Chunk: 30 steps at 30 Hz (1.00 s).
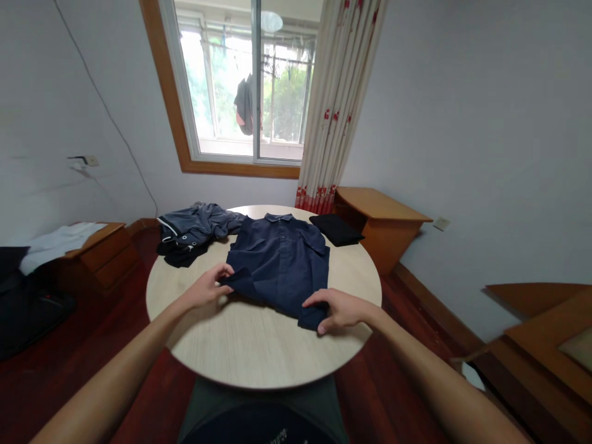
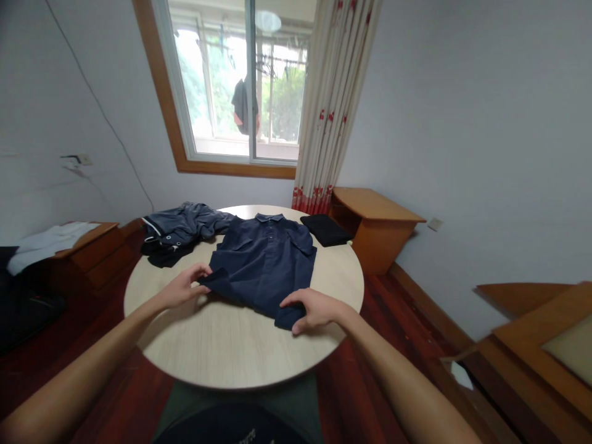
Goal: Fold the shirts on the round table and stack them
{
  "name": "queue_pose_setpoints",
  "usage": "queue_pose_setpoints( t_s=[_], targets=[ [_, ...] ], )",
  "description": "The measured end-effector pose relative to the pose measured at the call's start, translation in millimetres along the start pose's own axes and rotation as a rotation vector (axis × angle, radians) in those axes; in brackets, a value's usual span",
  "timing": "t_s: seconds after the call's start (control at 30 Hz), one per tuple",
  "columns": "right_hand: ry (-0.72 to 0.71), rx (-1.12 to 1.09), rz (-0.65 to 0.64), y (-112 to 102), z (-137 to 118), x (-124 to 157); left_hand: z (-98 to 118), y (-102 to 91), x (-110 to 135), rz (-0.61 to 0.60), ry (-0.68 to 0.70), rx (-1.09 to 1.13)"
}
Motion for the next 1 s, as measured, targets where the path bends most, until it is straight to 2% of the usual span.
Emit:
queue_pose_setpoints(
  t_s=[0.07, 0.13, 0.23, 0.33, 0.4, 0.47, 0.57, 0.63, 0.73, 0.8, 0.83, 0.9, 0.93, 1.0],
  targets=[
    [0.015, 0.099, 0.018, 11, -6, 0, 7, 4.4, 4, -0.062, 0.016, -0.022],
    [0.031, 0.1, 0.064, 9, -7, 0, 16, 5.2, 6, -0.17, 0.042, -0.055],
    [0.041, -0.074, 0.191, -22, -2, 10, 27, -7.6, 8, -0.215, 0.075, -0.087],
    [0.046, -0.289, 0.287, -65, 6, 29, 34, -31.3, 9, -0.124, 0.111, -0.079],
    [0.071, -0.373, 0.284, -87, 12, 42, 39, -45.3, 10, -0.087, 0.138, -0.037],
    [0.088, -0.391, 0.267, -100, 18, 54, 44, -54.9, 13, -0.091, 0.148, 0.014],
    [0.103, -0.371, 0.258, -107, 26, 69, 53, -63.4, 21, -0.155, 0.114, 0.067],
    [0.145, -0.381, 0.197, -108, 29, 78, 57, -69.1, 28, -0.257, 0.063, 0.081],
    [0.299, -0.423, 0.013, -108, 32, 84, 59, -76.4, 35, -0.566, -0.05, 0.117],
    [0.399, -0.421, -0.076, -107, 35, 76, 57, -74.5, 32, -0.765, -0.13, 0.176],
    [0.414, -0.403, -0.083, -105, 36, 66, 56, -69.6, 27, -0.814, -0.153, 0.2],
    [0.36, -0.329, 0.002, -97, 38, 33, 53, -49.8, 8, -0.76, -0.145, 0.178],
    [0.292, -0.273, 0.109, -90, 37, 12, 52, -35.5, -5, -0.662, -0.116, 0.113],
    [0.209, -0.09, 0.262, -69, 35, -36, 49, -1.9, -33, -0.386, -0.058, -0.16]
  ],
)
Point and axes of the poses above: each hand's wrist, its own x-axis away from the middle knuckle, its own y-axis out of the palm, z = x × y, the point moved 1 cm from there along -x, towards the middle knuckle, and after that the axes turned 4 degrees about z, right-handed, at the moved point
